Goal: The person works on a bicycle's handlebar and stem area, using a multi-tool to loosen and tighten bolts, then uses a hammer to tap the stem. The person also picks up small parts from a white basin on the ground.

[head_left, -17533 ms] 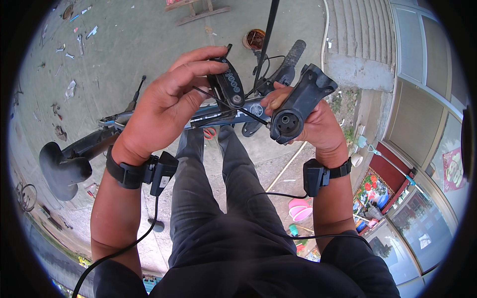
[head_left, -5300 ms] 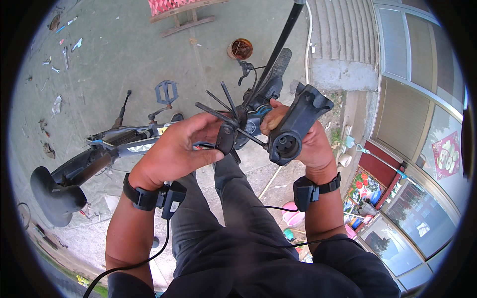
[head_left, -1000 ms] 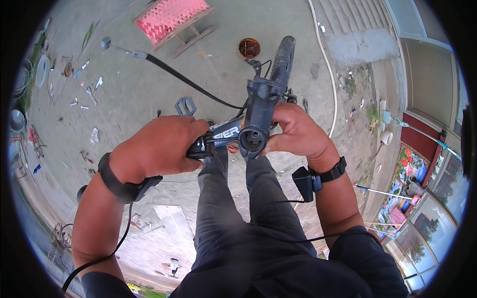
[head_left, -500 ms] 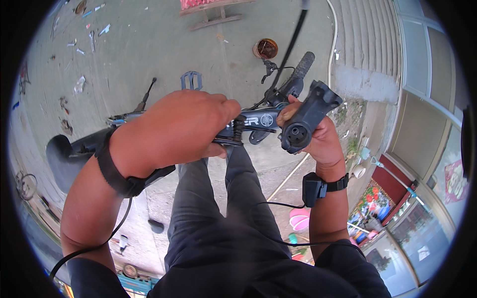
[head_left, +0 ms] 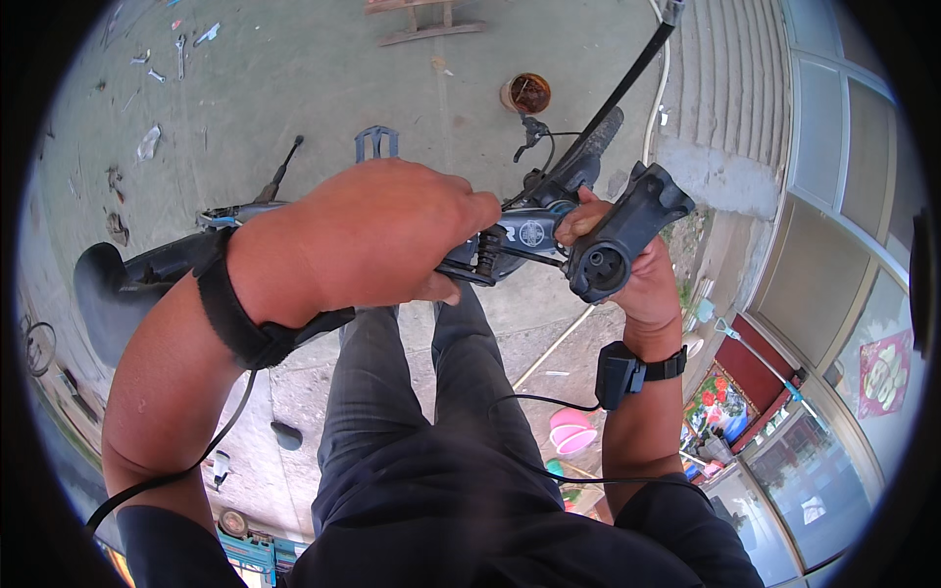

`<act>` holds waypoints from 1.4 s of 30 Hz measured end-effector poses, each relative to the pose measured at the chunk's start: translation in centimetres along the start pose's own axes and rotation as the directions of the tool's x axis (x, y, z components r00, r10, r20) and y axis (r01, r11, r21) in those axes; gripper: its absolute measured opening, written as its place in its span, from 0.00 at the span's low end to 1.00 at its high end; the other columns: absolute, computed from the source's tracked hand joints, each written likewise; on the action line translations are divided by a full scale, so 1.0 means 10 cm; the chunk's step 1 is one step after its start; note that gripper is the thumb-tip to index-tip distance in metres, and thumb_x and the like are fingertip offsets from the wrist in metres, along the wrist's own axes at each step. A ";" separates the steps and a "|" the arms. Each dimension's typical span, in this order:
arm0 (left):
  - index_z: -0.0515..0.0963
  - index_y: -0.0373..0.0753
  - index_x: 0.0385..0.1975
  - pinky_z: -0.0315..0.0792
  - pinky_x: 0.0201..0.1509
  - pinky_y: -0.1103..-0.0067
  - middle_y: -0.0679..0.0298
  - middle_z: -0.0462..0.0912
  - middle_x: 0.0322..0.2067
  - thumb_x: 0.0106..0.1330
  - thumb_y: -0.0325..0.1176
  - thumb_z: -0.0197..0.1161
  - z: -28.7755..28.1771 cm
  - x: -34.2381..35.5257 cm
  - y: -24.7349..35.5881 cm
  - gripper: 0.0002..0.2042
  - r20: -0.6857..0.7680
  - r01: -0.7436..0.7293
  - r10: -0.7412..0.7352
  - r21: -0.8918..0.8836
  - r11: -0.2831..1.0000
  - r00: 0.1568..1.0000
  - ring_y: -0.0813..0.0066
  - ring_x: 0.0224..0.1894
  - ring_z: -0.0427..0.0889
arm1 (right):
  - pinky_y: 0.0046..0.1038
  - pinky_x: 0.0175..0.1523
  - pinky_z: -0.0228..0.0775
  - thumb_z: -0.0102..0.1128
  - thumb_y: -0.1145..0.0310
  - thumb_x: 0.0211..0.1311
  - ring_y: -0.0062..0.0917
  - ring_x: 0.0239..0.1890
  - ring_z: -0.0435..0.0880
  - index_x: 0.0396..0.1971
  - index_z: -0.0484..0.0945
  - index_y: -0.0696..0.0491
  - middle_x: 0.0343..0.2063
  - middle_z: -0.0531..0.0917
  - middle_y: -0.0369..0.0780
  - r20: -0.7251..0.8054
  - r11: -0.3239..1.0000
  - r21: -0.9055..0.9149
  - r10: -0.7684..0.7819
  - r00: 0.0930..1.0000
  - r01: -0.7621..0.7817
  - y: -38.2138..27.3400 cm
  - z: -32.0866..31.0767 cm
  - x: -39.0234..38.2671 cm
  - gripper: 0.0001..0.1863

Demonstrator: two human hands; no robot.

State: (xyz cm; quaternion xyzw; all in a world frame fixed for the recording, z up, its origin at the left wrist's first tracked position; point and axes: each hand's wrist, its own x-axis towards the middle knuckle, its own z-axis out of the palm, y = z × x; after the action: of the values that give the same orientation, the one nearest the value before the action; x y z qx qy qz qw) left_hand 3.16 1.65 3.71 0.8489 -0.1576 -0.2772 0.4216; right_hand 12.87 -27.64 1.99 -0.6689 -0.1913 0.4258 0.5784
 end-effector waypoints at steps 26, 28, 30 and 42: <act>0.83 0.37 0.46 0.76 0.43 0.69 0.56 0.88 0.34 0.50 0.32 0.79 -0.39 0.62 -0.20 0.22 0.487 0.071 0.054 -0.235 0.969 0.872 0.58 0.36 0.86 | 0.41 0.81 0.40 0.84 0.61 0.43 0.28 0.56 0.83 0.42 0.86 0.53 0.45 0.88 0.37 0.063 0.997 0.074 -0.007 0.998 0.003 0.02 -0.02 -0.01 0.25; 0.83 0.37 0.45 0.76 0.42 0.67 0.55 0.88 0.33 0.49 0.31 0.79 -0.45 0.59 -0.15 0.21 0.449 0.041 0.037 -0.161 0.986 0.893 0.56 0.37 0.86 | 0.41 0.81 0.40 0.84 0.61 0.43 0.28 0.56 0.83 0.42 0.86 0.54 0.46 0.88 0.37 0.067 0.995 0.095 0.000 0.998 -0.006 0.04 -0.02 -0.02 0.25; 0.83 0.38 0.44 0.76 0.42 0.66 0.55 0.88 0.33 0.49 0.31 0.78 -0.48 0.58 -0.09 0.21 0.430 0.038 0.004 -0.089 0.995 0.903 0.54 0.37 0.86 | 0.41 0.81 0.40 0.84 0.62 0.43 0.28 0.56 0.83 0.42 0.86 0.54 0.46 0.87 0.37 0.075 0.994 0.112 -0.001 0.997 -0.007 0.04 -0.03 -0.03 0.25; 0.79 0.43 0.39 0.76 0.42 0.63 0.61 0.82 0.33 0.50 0.34 0.75 -0.04 0.26 -0.09 0.16 -0.079 -0.102 0.128 0.272 0.957 0.989 0.55 0.41 0.85 | 0.44 0.78 0.45 0.80 0.48 0.51 0.30 0.50 0.84 0.46 0.83 0.51 0.42 0.86 0.38 0.014 0.998 0.022 -0.053 0.998 0.053 0.05 0.05 -0.04 0.29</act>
State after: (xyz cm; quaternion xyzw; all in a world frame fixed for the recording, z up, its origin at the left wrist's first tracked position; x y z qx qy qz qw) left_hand 5.53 1.14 2.31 0.8995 -0.2225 -0.1875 0.3259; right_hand 12.18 -27.74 1.71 -0.6543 -0.2087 0.4174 0.5951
